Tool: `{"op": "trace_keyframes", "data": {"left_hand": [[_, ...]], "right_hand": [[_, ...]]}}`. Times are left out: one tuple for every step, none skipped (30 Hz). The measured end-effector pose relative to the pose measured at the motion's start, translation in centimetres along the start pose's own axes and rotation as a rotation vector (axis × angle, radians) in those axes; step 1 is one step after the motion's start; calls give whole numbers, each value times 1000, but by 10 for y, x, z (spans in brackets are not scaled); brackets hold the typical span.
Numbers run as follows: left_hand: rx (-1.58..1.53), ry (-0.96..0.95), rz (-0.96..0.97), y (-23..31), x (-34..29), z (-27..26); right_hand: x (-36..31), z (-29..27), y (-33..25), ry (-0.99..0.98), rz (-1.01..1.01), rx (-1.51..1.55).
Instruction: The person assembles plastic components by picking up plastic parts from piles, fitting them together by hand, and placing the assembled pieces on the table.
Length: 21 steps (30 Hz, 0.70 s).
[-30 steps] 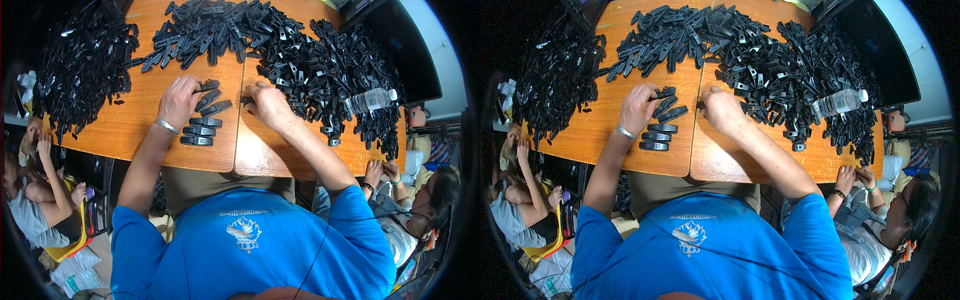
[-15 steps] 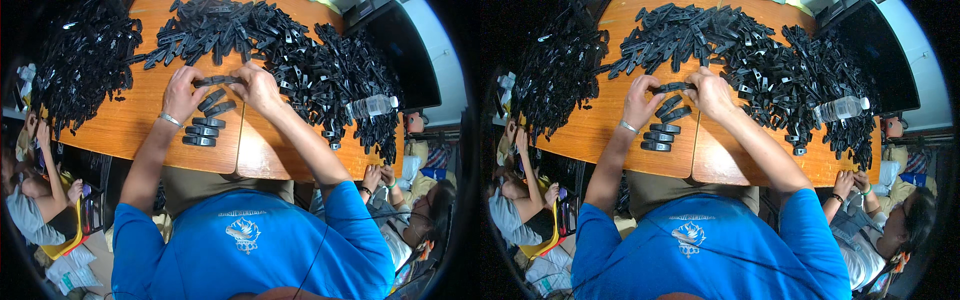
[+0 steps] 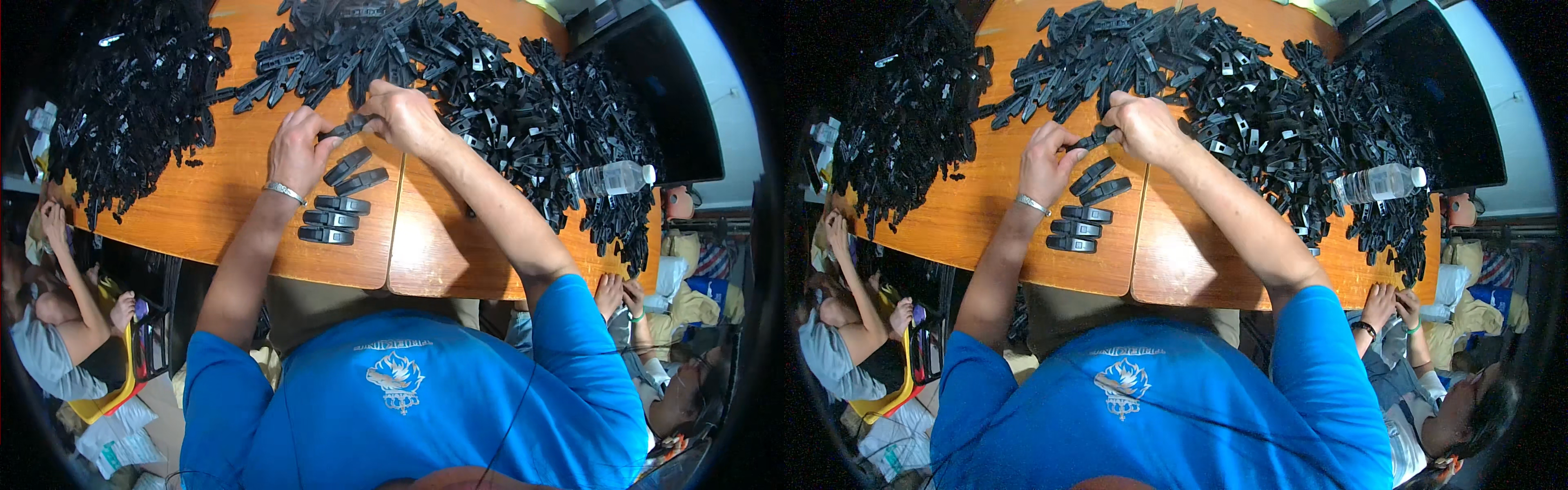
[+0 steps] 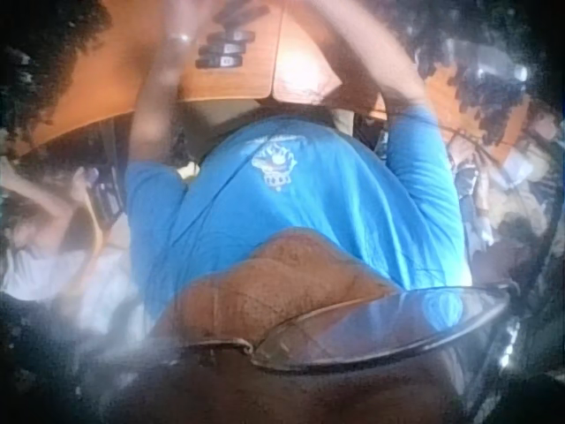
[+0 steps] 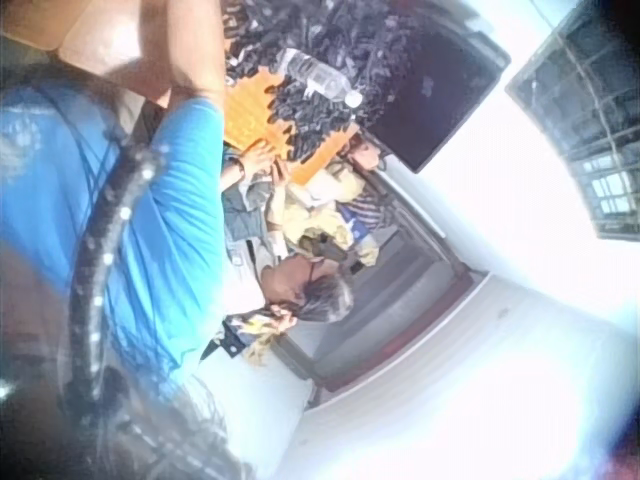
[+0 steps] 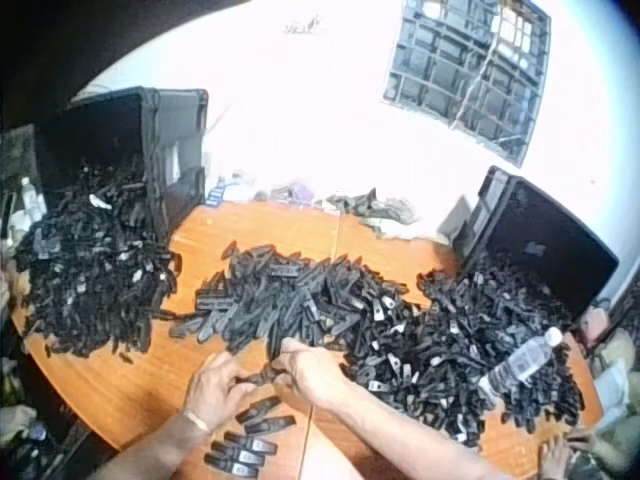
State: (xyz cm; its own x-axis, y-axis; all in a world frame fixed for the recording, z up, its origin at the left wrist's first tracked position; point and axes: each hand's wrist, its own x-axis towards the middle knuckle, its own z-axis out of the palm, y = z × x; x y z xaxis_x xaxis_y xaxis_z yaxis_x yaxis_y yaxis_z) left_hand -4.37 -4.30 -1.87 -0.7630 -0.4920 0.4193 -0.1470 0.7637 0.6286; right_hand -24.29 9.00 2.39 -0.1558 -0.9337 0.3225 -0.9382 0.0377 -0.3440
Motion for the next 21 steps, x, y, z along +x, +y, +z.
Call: {"op": "trace_keyframes", "data": {"left_hand": [[1, 5, 9, -1, 0, 1], [-3, 11, 10, -1, -1, 3], [-5, 17, 4, 0, -3, 2], [-1, 23, 6, 0, -3, 1], [8, 9, -2, -1, -2, 1], [13, -9, -12, 1, -3, 2], [13, -9, -14, 2, -4, 2], [10, -5, -12, 3, -4, 2], [6, -3, -6, 4, -4, 2], [5, -7, -4, 3, -4, 3], [-14, -14, -19, 2, -5, 2], [-34, -18, -35, 1, -5, 2], [-34, -17, -34, 1, -5, 2], [-39, -13, -34, 1, -4, 2], [-44, -12, -31, 2, -4, 1], [-44, -15, -25, 1, -2, 4], [-59, -21, -6, 0, -2, 8], [-73, -20, 11, 0, -3, 8], [-70, -16, 14, 0, -3, 8], [-62, 1, 35, -1, -2, 9], [-55, 17, 53, 1, -4, 9]], "right_hand": [[4, -1, 4, -41, -54, -4], [7, -2, 7, -82, -109, -9], [8, -3, 6, -85, -127, 7], [4, -5, 5, -82, -133, 6], [-2, -6, 4, -74, -104, 19], [-9, -8, 2, -69, -71, 32], [-14, -5, 4, -38, -56, 40], [-15, -3, 4, -40, -55, 41], [-16, -3, 5, -24, -55, 68], [-16, -3, 6, -7, -55, 94], [-16, -2, 5, 1, -71, 73], [-13, -3, 3, 1, -70, 72], [-9, -5, 1, -41, -87, 67], [-4, -7, -2, -83, -105, 62], [1, -8, -2, -133, -104, 77], [3, -2, 3, -128, -100, 76], [3, 5, 5, -137, -113, 99], [5, 8, 2, -148, -134, 120], [0, 5, 1, -162, -112, 142], [-3, 3, 1, -160, -115, 140], [-9, 3, 0, -134, -47, 175]]}}
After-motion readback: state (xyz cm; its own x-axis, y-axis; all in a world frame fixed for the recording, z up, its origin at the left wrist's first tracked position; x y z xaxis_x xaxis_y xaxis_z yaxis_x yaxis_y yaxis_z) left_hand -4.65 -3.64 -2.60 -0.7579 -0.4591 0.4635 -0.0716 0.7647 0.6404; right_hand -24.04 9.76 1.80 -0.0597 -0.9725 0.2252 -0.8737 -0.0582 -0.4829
